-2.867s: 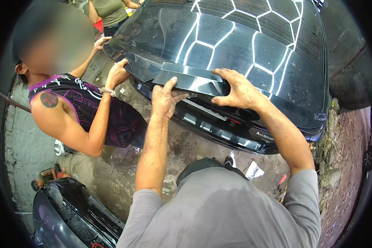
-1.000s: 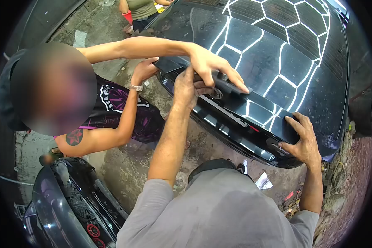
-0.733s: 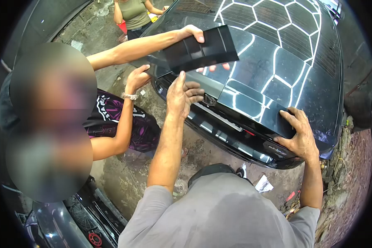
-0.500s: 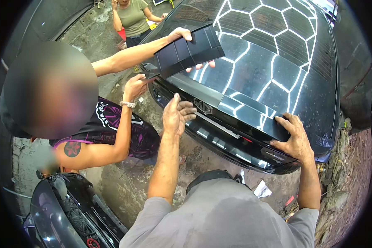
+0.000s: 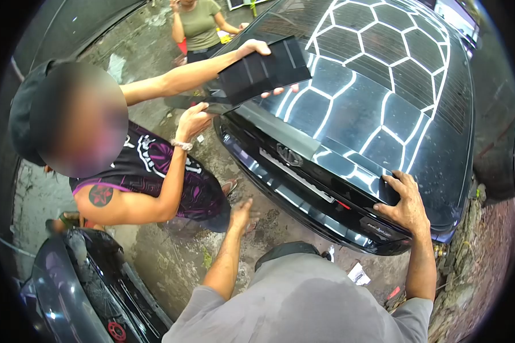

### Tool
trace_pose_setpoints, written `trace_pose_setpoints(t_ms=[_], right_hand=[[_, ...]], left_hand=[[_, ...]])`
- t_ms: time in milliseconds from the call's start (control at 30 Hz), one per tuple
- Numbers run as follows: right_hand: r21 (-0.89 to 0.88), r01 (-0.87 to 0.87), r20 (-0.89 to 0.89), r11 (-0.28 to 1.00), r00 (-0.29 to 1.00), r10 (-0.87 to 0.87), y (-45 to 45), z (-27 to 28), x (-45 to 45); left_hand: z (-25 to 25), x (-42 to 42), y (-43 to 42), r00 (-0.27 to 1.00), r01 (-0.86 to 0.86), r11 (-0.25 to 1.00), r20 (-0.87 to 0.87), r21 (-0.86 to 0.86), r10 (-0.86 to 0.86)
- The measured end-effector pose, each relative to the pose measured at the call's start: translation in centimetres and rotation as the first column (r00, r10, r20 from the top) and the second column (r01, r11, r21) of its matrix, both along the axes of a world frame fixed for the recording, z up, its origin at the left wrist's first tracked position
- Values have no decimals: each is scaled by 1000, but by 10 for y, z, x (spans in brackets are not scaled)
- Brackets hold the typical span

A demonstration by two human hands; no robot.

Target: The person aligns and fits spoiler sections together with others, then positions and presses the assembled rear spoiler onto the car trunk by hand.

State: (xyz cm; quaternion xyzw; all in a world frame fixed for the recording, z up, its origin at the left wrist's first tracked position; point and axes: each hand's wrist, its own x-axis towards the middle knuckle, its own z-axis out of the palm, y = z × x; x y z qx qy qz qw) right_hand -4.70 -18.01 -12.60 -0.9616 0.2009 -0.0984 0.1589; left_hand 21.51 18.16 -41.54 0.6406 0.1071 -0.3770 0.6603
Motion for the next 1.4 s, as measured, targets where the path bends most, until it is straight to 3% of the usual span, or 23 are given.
trace_pose_setpoints(t_ms=[33,100,167,267,333,433,533,633,733,833,933,1033,1167,1333,1400], right_hand=[[-5,3,-3,1000,1000,-3,0,-3,1],[-16,7,-7,1000,1000,-7,-1,-7,4],[19,14,-5,1000,1000,-14,-3,-10,5],[27,39,-4,999,999,-39,-3,-11,7],[18,39,-9,999,999,-38,-4,-12,8],[5,36,-13,999,999,-36,-8,-15,8],[-7,32,-18,999,999,-32,-8,-16,9],[-15,17,-8,1000,1000,-17,-12,-20,9],[-2,22,-9,1000,1000,-22,-13,-19,9],[-7,27,-3,1000,1000,-27,-13,-20,9],[-5,18,6,1000,1000,-18,-14,-21,8],[-3,28,15,1000,1000,-28,-11,-20,10],[-9,24,19,1000,1000,-24,-8,-18,11],[-9,19,26,1000,999,-19,-3,-16,13],[-10,19,26,1000,999,-18,-2,-15,12]], left_hand=[[-39,-7,12,1000,13,999,5,51,-14],[-43,-26,26,969,192,913,75,360,-233],[-123,-43,53,931,284,835,71,471,-357],[-136,-73,80,742,459,495,-12,738,-671],[-152,-90,96,625,484,336,-50,808,-779],[-149,-94,106,601,534,288,-118,795,-790],[-126,-83,103,698,568,359,-202,741,-687],[-154,-71,105,620,504,297,-100,811,-779],[-156,-63,96,670,434,424,30,795,-742],[-147,-56,81,607,441,418,79,794,-791],[-146,-54,70,594,534,343,-54,773,-803],[-149,-57,72,542,544,335,-17,769,-840],[-174,-65,87,578,538,337,-48,773,-815],[-116,-61,89,558,629,279,-172,725,-812],[-126,-60,93,568,634,265,-206,727,-797]])
